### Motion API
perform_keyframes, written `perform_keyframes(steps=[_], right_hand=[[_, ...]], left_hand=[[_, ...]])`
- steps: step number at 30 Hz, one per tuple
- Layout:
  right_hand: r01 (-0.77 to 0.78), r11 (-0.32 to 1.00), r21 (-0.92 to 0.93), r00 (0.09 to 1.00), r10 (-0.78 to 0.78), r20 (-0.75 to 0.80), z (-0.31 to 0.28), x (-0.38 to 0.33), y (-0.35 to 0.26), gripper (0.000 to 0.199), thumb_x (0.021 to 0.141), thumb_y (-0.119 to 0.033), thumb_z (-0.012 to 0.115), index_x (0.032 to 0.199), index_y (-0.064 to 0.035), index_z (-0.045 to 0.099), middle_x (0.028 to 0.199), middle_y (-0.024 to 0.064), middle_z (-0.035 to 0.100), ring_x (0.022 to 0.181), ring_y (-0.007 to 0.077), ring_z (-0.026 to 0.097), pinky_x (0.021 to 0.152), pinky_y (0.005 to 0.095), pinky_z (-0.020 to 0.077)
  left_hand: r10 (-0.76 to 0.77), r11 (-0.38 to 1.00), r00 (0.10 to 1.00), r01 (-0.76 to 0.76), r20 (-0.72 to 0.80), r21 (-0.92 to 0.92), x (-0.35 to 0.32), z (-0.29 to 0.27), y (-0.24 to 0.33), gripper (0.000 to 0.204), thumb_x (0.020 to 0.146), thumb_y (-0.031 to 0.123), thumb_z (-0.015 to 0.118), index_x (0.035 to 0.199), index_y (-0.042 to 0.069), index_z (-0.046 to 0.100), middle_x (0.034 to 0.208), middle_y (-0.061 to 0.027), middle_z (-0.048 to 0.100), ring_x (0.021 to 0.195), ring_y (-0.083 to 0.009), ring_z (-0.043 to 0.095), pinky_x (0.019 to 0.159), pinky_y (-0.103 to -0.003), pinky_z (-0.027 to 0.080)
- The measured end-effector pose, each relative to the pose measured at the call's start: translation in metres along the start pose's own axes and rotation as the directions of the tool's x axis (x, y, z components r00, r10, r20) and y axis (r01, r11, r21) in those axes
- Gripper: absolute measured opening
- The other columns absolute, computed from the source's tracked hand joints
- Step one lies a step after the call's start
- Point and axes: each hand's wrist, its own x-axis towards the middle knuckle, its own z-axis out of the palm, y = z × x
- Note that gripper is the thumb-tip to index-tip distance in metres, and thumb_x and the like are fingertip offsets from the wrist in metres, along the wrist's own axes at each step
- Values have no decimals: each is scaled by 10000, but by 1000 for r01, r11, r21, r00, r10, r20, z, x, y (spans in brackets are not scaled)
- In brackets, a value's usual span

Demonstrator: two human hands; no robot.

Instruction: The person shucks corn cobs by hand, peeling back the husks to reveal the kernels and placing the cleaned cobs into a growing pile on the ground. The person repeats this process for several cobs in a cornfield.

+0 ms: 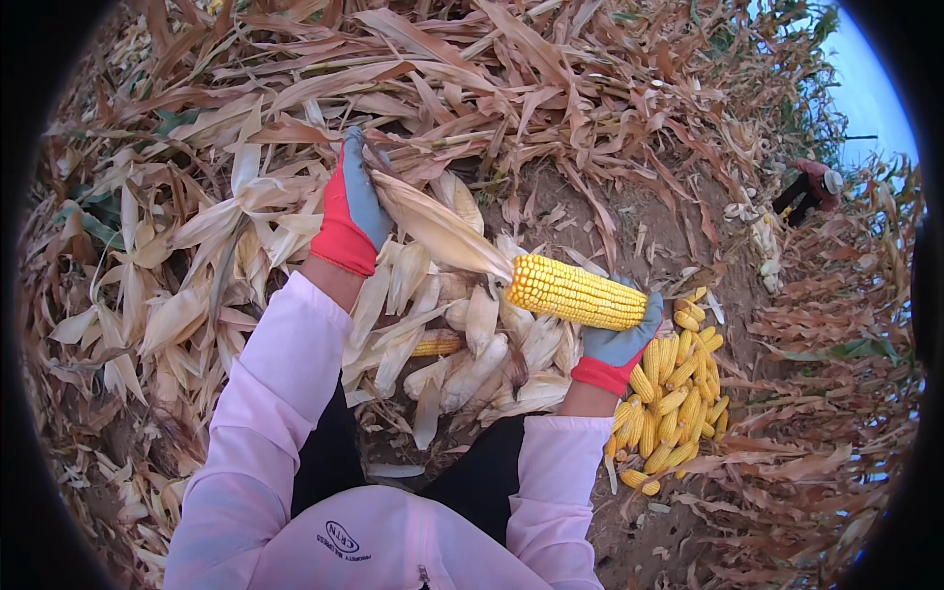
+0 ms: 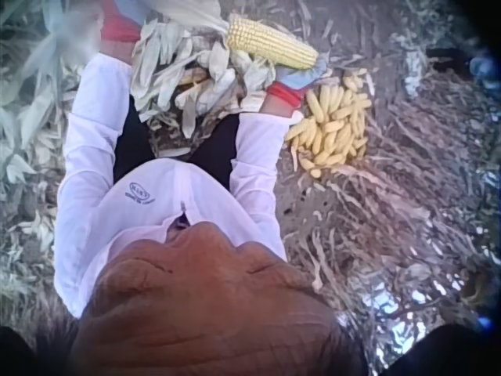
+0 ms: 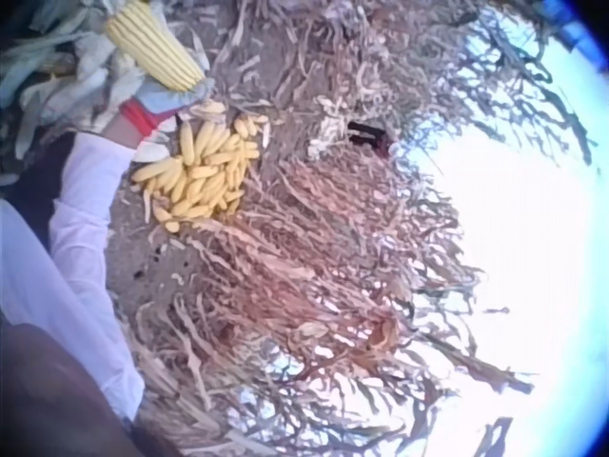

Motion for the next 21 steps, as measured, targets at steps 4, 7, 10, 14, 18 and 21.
perform_keyframes(steps=[4, 7, 10, 14, 18, 21], right_hand=[[-7, 998, -64, 999, 4, -53, -41, 27, -7, 437, 883, -435, 530, 1061, -39, 579, 1063, 163, 643, 957, 309, 634, 845, 446, 515], [130, 992, -9, 958, -128, -256, -58, 47, -4, 438, 871, -431, 548, 1077, -46, 579, 1068, 159, 643, 941, 313, 639, 842, 445, 516], [78, 996, 36, 966, -67, -249, -50, 41, 8, 448, 853, -409, 563, 1159, -82, 555, 1118, 124, 620, 980, 285, 632, 875, 457, 505], [-181, 974, 138, 965, 203, -164, -17, 11, 35, 531, 863, -438, 558, 1242, -67, 526, 1216, 138, 590, 1039, 289, 617, 914, 465, 487], [-350, 931, 102, 934, 354, -35, 31, -58, 68, 527, 903, -484, 496, 1247, -90, 550, 1201, 138, 610, 1058, 292, 616, 895, 467, 511], [-542, 789, 290, 820, 572, -23, 33, -70, 89, 581, 905, -556, 466, 1255, -98, 536, 1193, 136, 613, 1034, 298, 625, 864, 446, 532]], left_hand=[[-190, 976, 979, 196, -71, 93, 7, -10, -14, 476, 925, 536, 497, 1125, 106, 541, 1075, -76, 585, 951, -190, 578, 858, -384, 481], [-373, 893, 927, 368, -29, 259, -6, -24, -34, 533, 904, 539, 540, 1144, 63, 523, 1053, -105, 606, 953, -225, 608, 866, -395, 497], [-680, 657, 717, 502, 155, 562, -53, -25, -59, 535, 893, 496, 591, 1180, 52, 518, 1126, -118, 580, 1015, -225, 591, 886, -357, 484], [-659, 638, 662, 239, 358, 732, -87, -8, -79, 666, 861, 327, 681, 1396, 64, 384, 1284, -83, 494, 1217, -177, 462, 1020, -349, 394], [-425, 846, 665, 49, 615, 531, -79, 2, -76, 811, 737, 109, 802, 1415, 63, 359, 1325, -75, 480, 1237, -156, 460, 1041, -337, 386], [-273, 884, 668, -109, 692, 454, -72, 15, -62, 828, 694, 50, 813, 1398, 59, 379, 1286, -62, 524, 1184, -157, 513, 1004, -322, 421]])
